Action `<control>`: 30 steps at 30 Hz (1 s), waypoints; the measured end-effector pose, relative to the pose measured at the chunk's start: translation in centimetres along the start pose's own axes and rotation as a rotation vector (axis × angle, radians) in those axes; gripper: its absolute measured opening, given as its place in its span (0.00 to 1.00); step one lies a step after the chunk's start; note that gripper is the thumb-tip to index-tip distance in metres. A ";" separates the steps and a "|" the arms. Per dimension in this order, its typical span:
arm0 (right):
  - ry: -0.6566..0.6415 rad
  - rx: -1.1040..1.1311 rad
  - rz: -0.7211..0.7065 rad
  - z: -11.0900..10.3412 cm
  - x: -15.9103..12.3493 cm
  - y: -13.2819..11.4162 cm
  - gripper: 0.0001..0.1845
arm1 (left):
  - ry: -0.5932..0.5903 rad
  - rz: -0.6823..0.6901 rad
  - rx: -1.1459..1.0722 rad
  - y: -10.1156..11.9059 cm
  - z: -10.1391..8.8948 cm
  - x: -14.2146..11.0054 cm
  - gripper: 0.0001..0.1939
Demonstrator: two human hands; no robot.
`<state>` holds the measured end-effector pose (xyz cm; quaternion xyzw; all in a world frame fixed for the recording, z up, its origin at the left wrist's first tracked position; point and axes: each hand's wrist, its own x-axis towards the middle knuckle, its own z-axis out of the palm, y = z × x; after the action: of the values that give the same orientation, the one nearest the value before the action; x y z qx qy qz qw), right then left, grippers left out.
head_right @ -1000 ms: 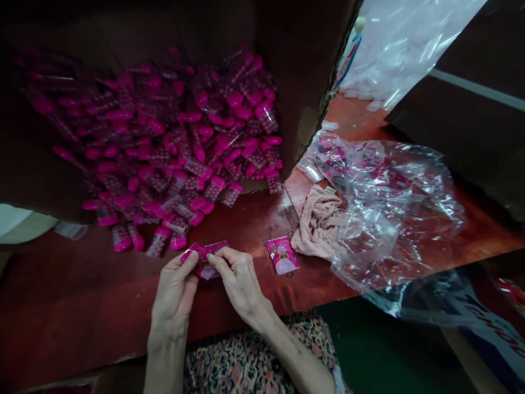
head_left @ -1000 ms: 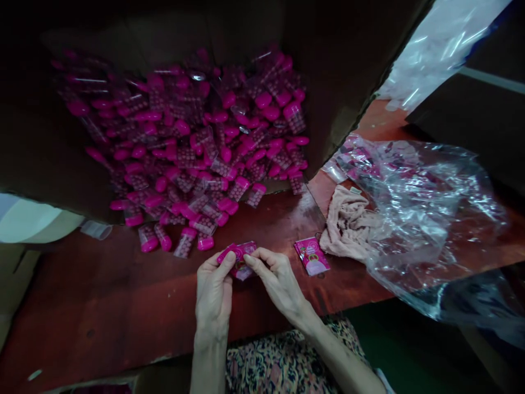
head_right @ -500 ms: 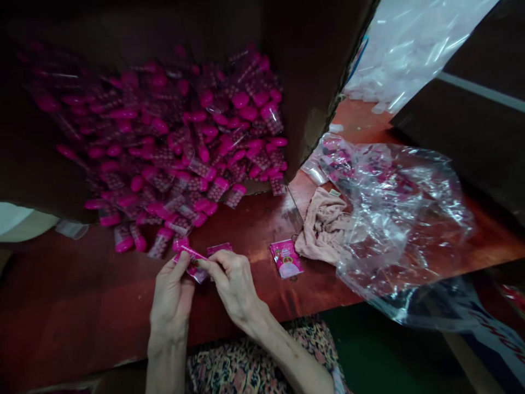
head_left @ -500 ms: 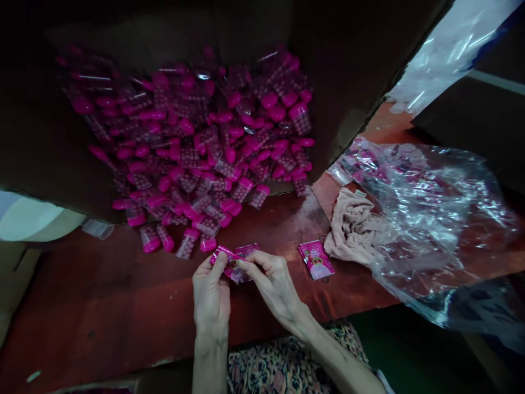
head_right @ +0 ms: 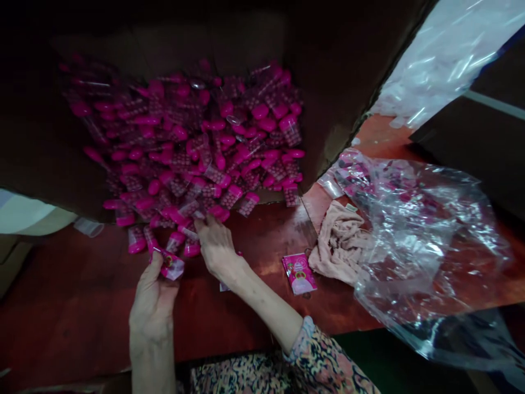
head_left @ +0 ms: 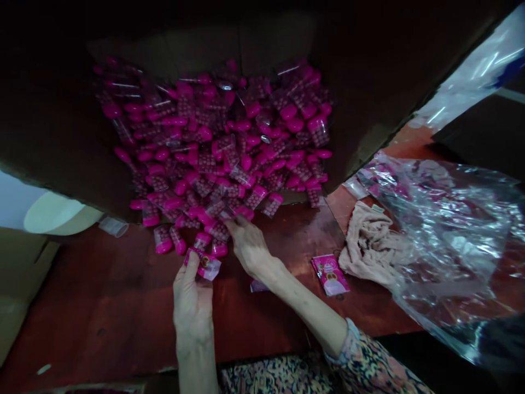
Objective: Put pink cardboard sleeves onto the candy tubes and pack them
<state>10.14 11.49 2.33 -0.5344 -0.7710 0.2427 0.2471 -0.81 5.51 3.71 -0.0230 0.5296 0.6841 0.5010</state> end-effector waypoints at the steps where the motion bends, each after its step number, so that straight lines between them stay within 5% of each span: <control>1: -0.023 -0.005 -0.038 0.3 -0.2 -0.1 0.16 | 0.008 -0.011 -0.017 0.2 0.1 0.0 0.06; 6: -0.087 0.069 -0.167 1.6 -0.9 0.4 0.29 | 0.044 -0.031 -0.111 0.7 0.2 0.7 0.09; 10: -0.060 0.236 -0.159 1.7 -0.3 1.1 0.24 | 0.048 -0.030 -0.150 0.7 0.2 1.0 0.10; 14: 0.103 0.366 0.001 0.4 -1.6 1.4 0.13 | 0.047 -0.020 -0.202 0.7 0.6 0.9 0.11; 18: 0.223 0.531 0.197 -1.4 -5.2 1.2 0.17 | 0.027 0.002 -0.256 0.5 1.1 0.7 0.11; 22: 0.260 1.007 0.374 -1.9 -8.0 0.0 0.11 | -0.001 0.014 -0.242 -0.3 1.8 0.2 0.11; 30: 0.413 1.138 0.437 -0.7 -9.2 -1.8 0.10 | -0.111 0.106 -0.194 -2.1 3.0 -1.6 0.08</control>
<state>12.13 2.30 2.85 -0.5002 -0.3318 0.5505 0.5802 2.97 6.56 4.45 -0.0055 0.4331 0.7578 0.4880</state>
